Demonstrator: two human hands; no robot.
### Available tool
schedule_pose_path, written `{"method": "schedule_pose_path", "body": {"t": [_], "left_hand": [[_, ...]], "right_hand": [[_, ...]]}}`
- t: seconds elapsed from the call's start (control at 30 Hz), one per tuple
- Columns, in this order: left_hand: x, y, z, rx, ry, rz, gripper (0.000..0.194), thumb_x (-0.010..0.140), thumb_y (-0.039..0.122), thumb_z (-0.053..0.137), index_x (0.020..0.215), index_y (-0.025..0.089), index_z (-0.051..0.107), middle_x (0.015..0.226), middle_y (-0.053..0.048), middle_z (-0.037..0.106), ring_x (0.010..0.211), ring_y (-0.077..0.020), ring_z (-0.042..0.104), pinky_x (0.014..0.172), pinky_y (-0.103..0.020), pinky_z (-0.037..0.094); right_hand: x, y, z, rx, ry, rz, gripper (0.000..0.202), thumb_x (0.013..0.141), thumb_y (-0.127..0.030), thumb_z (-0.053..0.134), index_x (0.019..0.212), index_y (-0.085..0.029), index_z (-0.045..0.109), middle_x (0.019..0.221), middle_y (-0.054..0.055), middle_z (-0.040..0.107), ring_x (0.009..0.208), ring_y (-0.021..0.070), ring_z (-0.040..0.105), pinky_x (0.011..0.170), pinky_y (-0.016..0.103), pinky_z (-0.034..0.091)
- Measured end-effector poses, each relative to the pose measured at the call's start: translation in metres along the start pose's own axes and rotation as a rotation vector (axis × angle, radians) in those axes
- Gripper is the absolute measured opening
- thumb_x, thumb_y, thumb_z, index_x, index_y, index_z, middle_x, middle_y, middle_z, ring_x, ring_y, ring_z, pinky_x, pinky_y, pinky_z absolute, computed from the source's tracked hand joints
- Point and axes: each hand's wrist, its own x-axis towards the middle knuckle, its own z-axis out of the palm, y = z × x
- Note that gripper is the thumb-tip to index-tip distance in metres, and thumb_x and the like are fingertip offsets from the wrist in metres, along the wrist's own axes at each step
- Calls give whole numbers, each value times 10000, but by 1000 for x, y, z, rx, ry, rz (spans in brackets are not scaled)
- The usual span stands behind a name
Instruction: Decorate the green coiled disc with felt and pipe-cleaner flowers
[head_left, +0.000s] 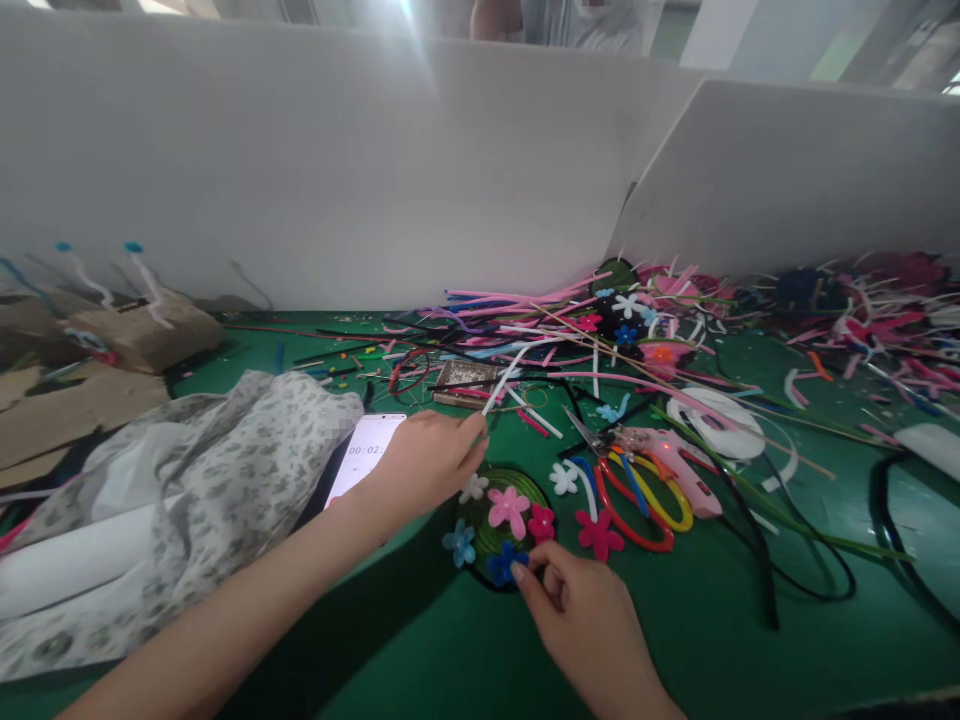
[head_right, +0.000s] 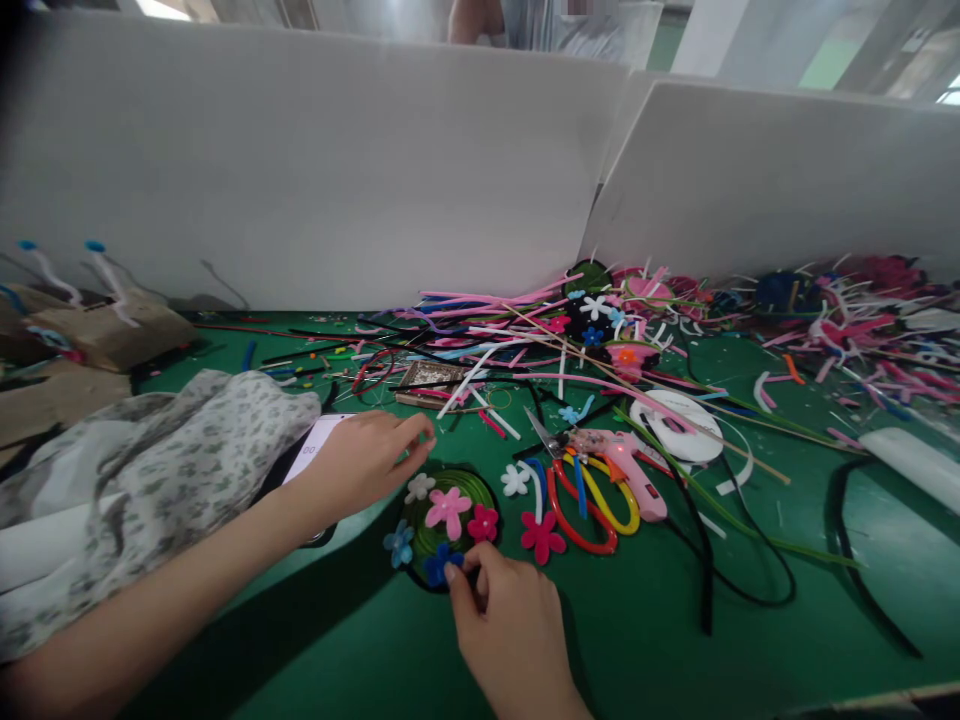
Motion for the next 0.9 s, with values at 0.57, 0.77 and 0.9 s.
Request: {"method": "schedule_pose_path", "body": {"t": [0.57, 0.77, 0.9], "left_hand": [[-67, 22, 31, -515, -164, 63, 777, 826, 489, 628, 1481, 293, 259, 1551, -44, 346, 1432, -279, 282, 1162, -550, 242], [-65, 18, 31, -553, -147, 87, 755, 838, 533, 602, 1478, 278, 293, 1561, -85, 315, 1446, -310, 230, 1142, -609, 225], [-66, 18, 31, -533, -120, 101, 674, 907, 479, 527, 1495, 292, 257, 1565, -86, 305, 1449, -305, 223, 1118, -619, 266]], "right_hand": [[3, -4, 9, -70, 157, 54, 305, 860, -451, 580, 645, -235, 586, 483, -51, 530, 469, 107, 528, 464, 228, 175], [3, -4, 8, -152, 195, 15, 347, 866, -453, 581, 604, -227, 565, 469, -42, 524, 437, 117, 531, 436, 232, 167], [6, -4, 7, -154, 196, 9, 313, 846, -434, 618, 608, -236, 571, 471, -46, 532, 448, 128, 544, 427, 228, 174]]}}
